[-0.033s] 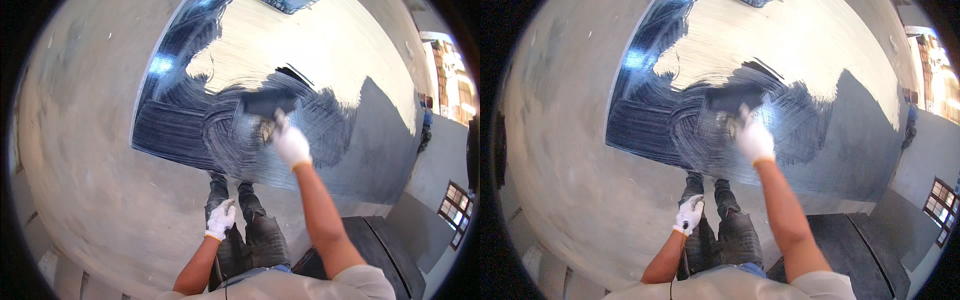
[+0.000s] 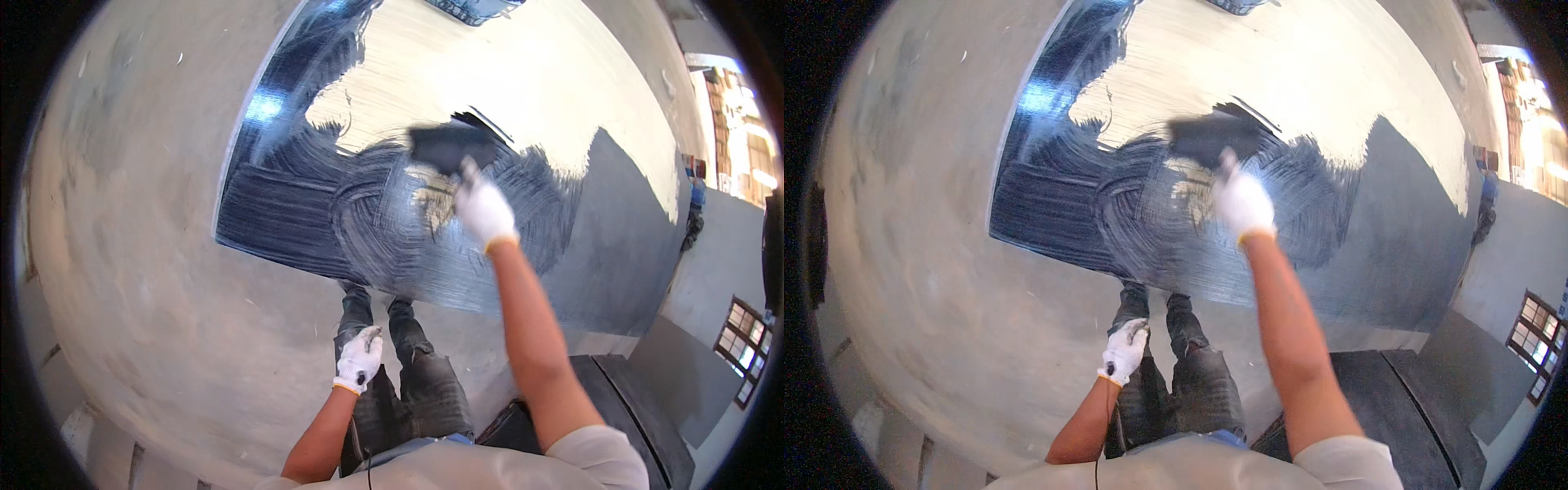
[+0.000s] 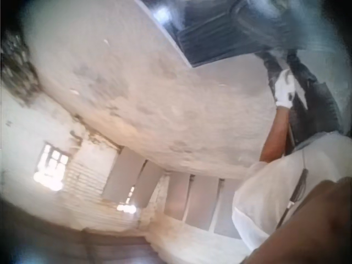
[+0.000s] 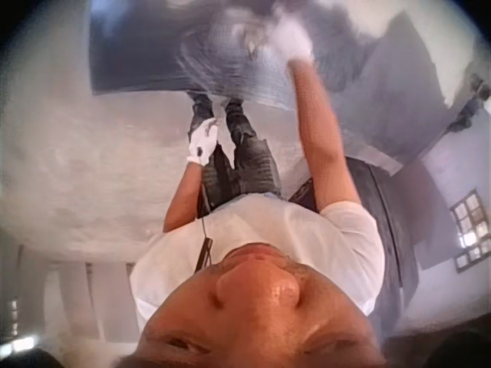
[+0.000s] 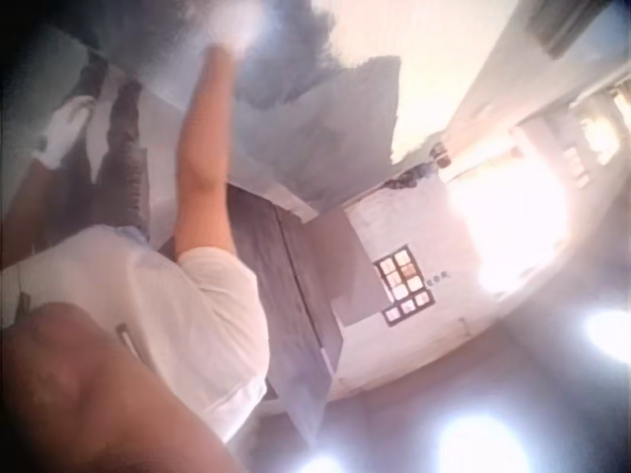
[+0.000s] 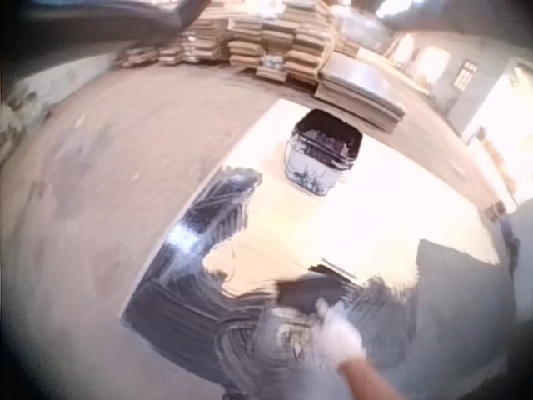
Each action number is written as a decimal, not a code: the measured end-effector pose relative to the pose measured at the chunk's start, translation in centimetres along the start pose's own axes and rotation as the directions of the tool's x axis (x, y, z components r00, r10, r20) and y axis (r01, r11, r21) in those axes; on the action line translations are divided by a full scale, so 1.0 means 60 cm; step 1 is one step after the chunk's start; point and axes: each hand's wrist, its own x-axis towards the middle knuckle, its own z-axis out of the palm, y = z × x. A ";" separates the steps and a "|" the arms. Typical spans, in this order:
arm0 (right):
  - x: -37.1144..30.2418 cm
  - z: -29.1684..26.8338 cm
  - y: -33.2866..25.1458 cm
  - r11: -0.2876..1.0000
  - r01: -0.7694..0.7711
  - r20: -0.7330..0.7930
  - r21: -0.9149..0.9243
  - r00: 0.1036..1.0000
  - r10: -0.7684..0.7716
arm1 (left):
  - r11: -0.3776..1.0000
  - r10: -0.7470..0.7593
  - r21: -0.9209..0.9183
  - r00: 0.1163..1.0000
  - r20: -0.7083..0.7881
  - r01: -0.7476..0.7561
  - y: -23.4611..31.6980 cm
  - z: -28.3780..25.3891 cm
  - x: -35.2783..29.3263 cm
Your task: The person applies dark paint to a large flat wooden board using a wide brush. They repeatedly dip the brush into a paint container and spread the paint across the board's surface in broad strokes, gradually covering more area.
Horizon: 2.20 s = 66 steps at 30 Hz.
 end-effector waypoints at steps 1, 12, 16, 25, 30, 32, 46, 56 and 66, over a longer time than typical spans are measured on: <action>0.042 -0.031 0.011 0.999 -0.012 -0.030 0.042 0.999 0.014 | 1.000 0.024 0.006 1.000 0.002 -0.024 0.009 -0.004 0.006; -0.143 0.084 0.035 1.000 -0.018 0.185 -0.022 0.983 0.022 | 0.998 -0.013 -0.066 0.999 0.037 0.015 0.027 -0.034 0.014; -0.071 0.046 0.001 0.991 0.000 0.025 0.131 1.000 -0.003 | 0.979 -0.033 -0.197 0.996 0.078 0.048 0.054 -0.041 0.021; -0.131 0.097 -0.042 0.999 0.038 0.100 -0.030 0.994 -0.035 | 1.000 0.028 -0.015 0.996 0.085 -0.027 0.044 -0.058 0.023; -0.084 0.078 -0.095 0.986 0.143 0.104 -0.083 0.986 -0.134 | 0.989 -0.010 -0.143 0.995 0.096 0.024 0.057 -0.053 0.014; -0.169 0.125 -0.054 0.983 0.116 0.165 -0.140 0.982 -0.093 | 0.980 -0.074 -0.173 0.990 0.117 0.094 0.085 -0.071 0.008; 0.250 0.078 -0.418 0.801 0.413 -0.024 -0.433 0.883 -0.469 | 0.995 0.067 -0.069 0.996 -0.062 -0.071 0.069 -0.139 0.016; -0.098 0.143 -0.303 0.962 0.206 0.186 -0.182 0.967 -0.172 | 0.964 -0.079 -0.263 0.979 -0.185 0.029 -0.027 -0.147 -0.012; 0.325 0.042 -0.489 0.933 0.329 -0.311 -0.150 0.880 -0.360 | 0.933 -0.194 -0.342 0.956 -0.220 0.111 0.006 -0.206 -0.009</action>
